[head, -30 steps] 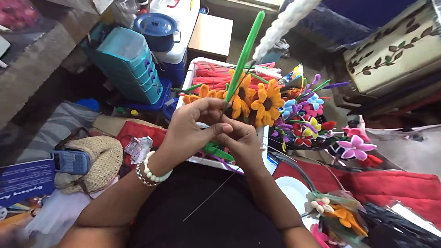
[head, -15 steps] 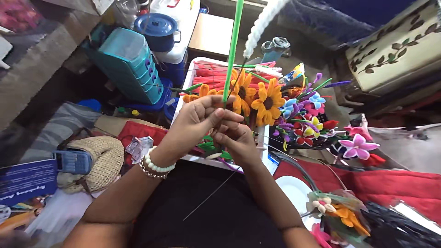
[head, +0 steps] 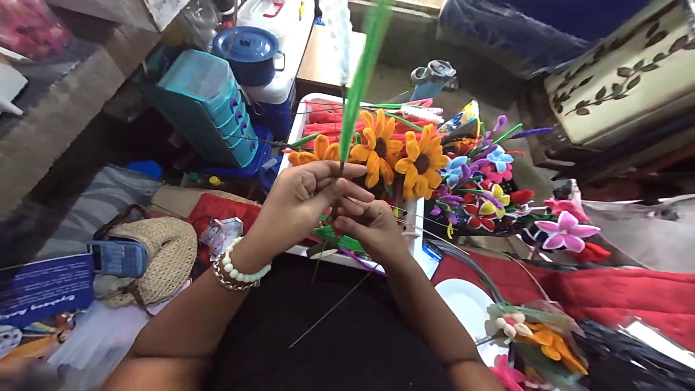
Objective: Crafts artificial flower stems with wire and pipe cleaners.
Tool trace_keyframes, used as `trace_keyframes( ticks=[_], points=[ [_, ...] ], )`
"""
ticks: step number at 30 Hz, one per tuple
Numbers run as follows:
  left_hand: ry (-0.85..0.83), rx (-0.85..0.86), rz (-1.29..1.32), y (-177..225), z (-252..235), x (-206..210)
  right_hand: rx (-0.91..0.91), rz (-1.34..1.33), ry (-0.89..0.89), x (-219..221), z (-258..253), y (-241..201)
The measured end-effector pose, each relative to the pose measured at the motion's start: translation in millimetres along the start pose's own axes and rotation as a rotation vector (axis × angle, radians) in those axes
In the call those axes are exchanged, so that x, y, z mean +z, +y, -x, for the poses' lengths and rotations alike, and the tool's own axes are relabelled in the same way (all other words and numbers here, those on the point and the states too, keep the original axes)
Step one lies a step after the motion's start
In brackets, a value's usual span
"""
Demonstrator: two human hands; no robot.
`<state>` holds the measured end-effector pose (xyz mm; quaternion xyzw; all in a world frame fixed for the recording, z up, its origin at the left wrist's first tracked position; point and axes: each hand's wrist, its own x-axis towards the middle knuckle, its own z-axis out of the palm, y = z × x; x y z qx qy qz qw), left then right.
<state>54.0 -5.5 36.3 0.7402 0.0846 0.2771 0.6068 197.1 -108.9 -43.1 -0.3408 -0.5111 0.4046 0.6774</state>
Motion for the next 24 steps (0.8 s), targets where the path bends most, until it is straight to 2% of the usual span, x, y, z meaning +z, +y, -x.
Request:
trace_keyframes(
  ticks=[3, 7, 10, 17, 21, 24],
  points=[
    [-0.021, -0.029, 0.1, -5.1, -0.8, 2.1, 0.008, 0.025, 0.012, -1.1, 0.2, -0.2],
    [0.076, 0.01, -0.017, -11.5, 3.1, 7.1, -0.021, 0.243, 0.145, 3.1, 1.3, -3.0],
    [0.175, 0.047, -0.101, -14.5, 6.7, 9.9, -0.024, 0.309, 0.154, 5.6, 2.2, -3.9],
    [0.024, -0.035, 0.126, -7.0, 4.2, 0.9, 0.055, 0.035, 0.025, -7.1, -0.3, 0.6],
    [-0.047, -0.108, 0.237, -4.0, 3.7, -0.7, 0.002, 0.007, -0.1, -16.7, 0.5, 3.8],
    [-0.044, -0.099, 0.256, -4.8, 4.9, 1.2, -0.02, 0.006, -0.106, -15.2, 1.0, 3.6]
  ],
)
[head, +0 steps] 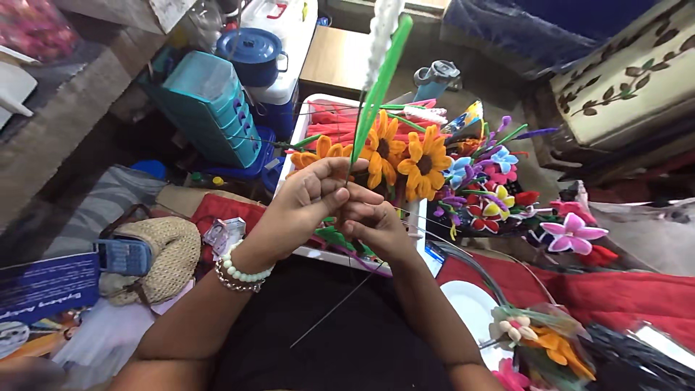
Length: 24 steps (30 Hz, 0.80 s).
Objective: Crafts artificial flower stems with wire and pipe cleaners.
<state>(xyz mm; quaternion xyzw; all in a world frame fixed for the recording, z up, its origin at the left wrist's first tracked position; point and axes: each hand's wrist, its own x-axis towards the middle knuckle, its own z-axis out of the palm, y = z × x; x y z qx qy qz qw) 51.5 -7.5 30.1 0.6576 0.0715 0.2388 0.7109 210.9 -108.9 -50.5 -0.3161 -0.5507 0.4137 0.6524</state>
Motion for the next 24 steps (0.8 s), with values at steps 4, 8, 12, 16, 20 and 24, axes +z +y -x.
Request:
trace_keyframes(
  ticks=[4, 8, 12, 16, 20, 24],
  points=[
    [0.159, 0.145, -0.291, -6.9, 4.0, 5.7, 0.001, 0.195, 0.154, 7.8, 0.0, -3.2],
    [0.288, 0.294, -0.544, -18.7, 9.7, 6.6, -0.026, 0.334, 0.213, 14.3, 0.9, -3.4],
    [0.301, 0.301, -0.496, -15.3, 9.2, 4.8, -0.042, 0.306, 0.171, 16.0, 0.0, -1.8],
    [0.247, 0.2, -0.392, -6.2, 7.3, 3.2, 0.036, 0.18, 0.083, 14.0, -0.5, -1.3],
    [0.167, 0.168, -0.294, -3.8, 3.6, 0.7, 0.053, 0.116, 0.063, 11.3, -0.9, 2.7],
    [0.122, 0.11, -0.109, -5.5, 2.5, -0.3, 0.027, 0.1, 0.068, 10.5, -0.8, 1.9]
  ],
)
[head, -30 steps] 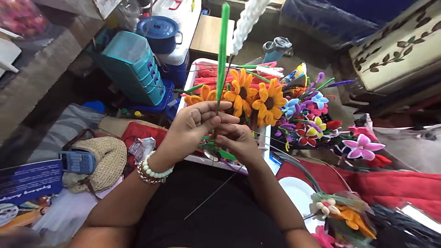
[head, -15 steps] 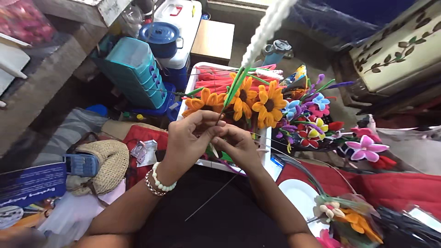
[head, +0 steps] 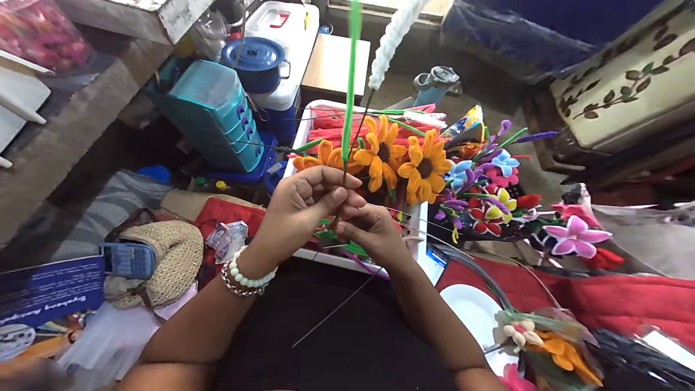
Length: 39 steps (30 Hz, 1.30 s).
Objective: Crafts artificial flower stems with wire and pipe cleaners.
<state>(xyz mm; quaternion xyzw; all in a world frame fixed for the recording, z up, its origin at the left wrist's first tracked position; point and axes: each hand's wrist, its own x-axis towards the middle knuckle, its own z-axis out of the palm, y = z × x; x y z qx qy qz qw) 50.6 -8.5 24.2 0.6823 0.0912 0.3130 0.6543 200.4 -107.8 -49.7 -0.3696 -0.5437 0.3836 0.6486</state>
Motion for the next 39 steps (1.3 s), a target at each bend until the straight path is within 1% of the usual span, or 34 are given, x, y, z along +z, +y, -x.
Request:
trace_keyframes(
  ticks=[3, 5, 7, 10, 13, 15, 18, 20, 23, 26, 28, 29, 30, 31, 33, 35, 37, 39],
  points=[
    [-0.018, -0.08, 0.182, -2.8, 0.2, -1.4, -0.02, 0.003, 0.014, 1.1, -0.8, -1.6],
    [-0.017, -0.096, 0.21, -4.3, 0.8, -2.2, -0.025, 0.014, 0.02, 2.0, -1.2, -2.3],
    [-0.023, -0.038, 0.096, -5.1, 1.9, -2.0, -0.029, 0.07, 0.053, 3.7, -0.7, -2.2],
    [-0.004, 0.164, -0.243, -5.0, 4.5, -1.2, -0.039, 0.228, 0.139, 7.4, 0.3, 0.1],
    [0.031, 0.279, -0.432, -5.0, 5.9, -1.1, -0.039, 0.307, 0.17, 10.5, 1.1, 0.2],
    [0.075, 0.304, -0.486, -4.2, 6.0, -1.8, -0.049, 0.308, 0.16, 11.8, 0.9, 1.2],
    [0.063, 0.278, -0.427, -0.1, 4.0, -3.6, -0.05, 0.259, 0.119, 10.2, -0.7, 2.6],
    [0.057, 0.219, -0.37, 4.0, 2.3, -3.1, -0.03, 0.181, 0.073, 8.9, -1.3, -0.1],
    [-0.012, 0.176, -0.253, 6.9, -1.9, -5.0, -0.004, 0.057, 0.028, 6.8, -2.7, -1.1],
    [-0.104, 0.1, 0.016, 4.3, -6.2, -6.6, 0.035, -0.15, -0.022, 2.6, -3.3, 1.2],
    [-0.099, 0.012, 0.231, 0.7, -7.1, -5.8, 0.03, -0.171, -0.025, 2.3, -3.3, -0.2],
    [-0.085, -0.009, 0.279, -1.1, -6.8, -4.7, 0.018, -0.128, 0.001, 3.1, -3.1, -1.8],
    [-0.065, -0.006, 0.26, -2.2, -6.1, -3.4, 0.005, -0.056, 0.043, 4.5, -2.8, -3.2],
    [-0.042, 0.022, 0.171, -3.0, -4.9, -2.1, -0.009, 0.017, 0.097, 6.0, -2.6, -4.4],
    [0.008, 0.132, -0.083, -6.4, -1.0, 0.1, -0.028, 0.146, 0.196, 8.9, -1.6, -6.1],
    [0.076, 0.201, -0.232, -9.6, 2.9, 1.4, -0.049, 0.212, 0.236, 10.4, -1.3, -8.1],
    [0.114, 0.229, -0.272, -7.7, 4.4, 0.8, -0.067, 0.234, 0.22, 12.6, -1.1, -10.3],
    [0.108, 0.239, -0.241, -4.5, 3.5, -1.1, -0.061, 0.199, 0.193, 13.5, -1.3, -11.2]
  ],
)
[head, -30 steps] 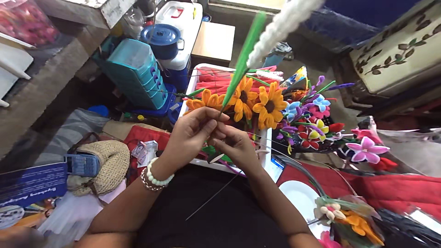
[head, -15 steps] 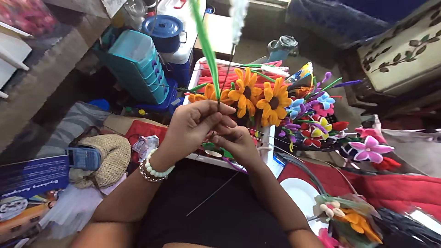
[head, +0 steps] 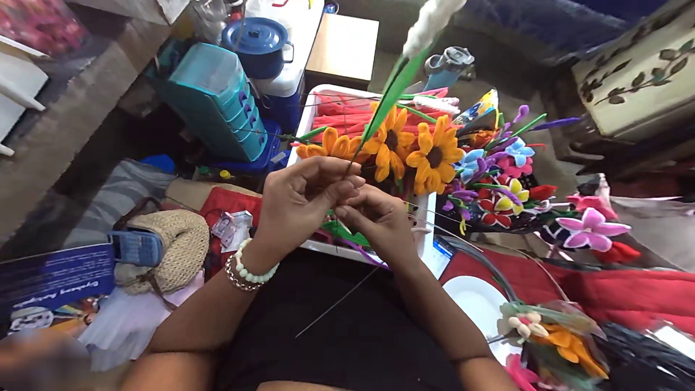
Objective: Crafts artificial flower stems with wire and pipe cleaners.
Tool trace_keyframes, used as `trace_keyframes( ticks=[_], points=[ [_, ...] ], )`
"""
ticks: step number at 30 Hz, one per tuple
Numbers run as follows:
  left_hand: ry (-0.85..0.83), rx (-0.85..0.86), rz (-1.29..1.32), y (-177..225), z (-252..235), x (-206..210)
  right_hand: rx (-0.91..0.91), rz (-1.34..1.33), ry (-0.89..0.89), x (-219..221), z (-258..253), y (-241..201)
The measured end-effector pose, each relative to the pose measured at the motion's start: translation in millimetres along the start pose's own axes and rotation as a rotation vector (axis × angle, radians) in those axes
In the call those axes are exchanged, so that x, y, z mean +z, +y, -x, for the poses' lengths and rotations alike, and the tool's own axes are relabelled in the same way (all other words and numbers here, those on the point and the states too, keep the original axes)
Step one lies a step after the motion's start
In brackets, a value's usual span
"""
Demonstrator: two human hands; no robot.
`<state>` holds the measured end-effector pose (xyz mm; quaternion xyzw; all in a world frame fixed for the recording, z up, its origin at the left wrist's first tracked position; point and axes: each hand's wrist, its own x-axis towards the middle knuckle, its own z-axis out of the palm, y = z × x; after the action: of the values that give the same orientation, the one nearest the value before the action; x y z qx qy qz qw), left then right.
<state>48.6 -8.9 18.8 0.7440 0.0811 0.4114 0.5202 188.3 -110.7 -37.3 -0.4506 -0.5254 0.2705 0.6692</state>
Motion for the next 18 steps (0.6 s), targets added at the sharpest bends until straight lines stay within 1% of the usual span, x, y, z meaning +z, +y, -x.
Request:
trace_keyframes(
  ticks=[3, 6, 9, 12, 14, 15, 16, 18],
  points=[
    [-0.043, -0.05, 0.126, 1.4, -3.3, -1.9, 0.075, -0.144, -0.085, -3.3, -1.5, 0.6],
    [-0.061, -0.18, 0.33, -0.4, -4.0, 1.1, 0.185, -0.316, -0.167, -7.5, -3.2, 4.7],
    [-0.067, -0.292, 0.548, -2.3, -4.3, 3.9, 0.239, -0.445, -0.218, -10.4, -3.7, 10.4],
    [-0.084, -0.395, 0.799, -7.1, -4.6, 2.5, 0.249, -0.482, -0.241, -11.3, -1.7, 11.9],
    [-0.093, -0.439, 0.911, -10.9, -5.1, -0.2, 0.224, -0.421, -0.206, -9.9, 0.0, 11.0],
    [-0.091, -0.445, 0.889, -11.4, -4.9, -1.0, 0.197, -0.358, -0.173, -8.4, 0.5, 10.5],
    [-0.092, -0.425, 0.79, -10.5, -4.5, -1.6, 0.17, -0.279, -0.133, -6.8, 1.0, 10.2],
    [-0.093, -0.296, 0.436, -8.2, -2.5, -2.8, 0.127, -0.139, -0.061, -4.1, 2.7, 10.3]
  ],
)
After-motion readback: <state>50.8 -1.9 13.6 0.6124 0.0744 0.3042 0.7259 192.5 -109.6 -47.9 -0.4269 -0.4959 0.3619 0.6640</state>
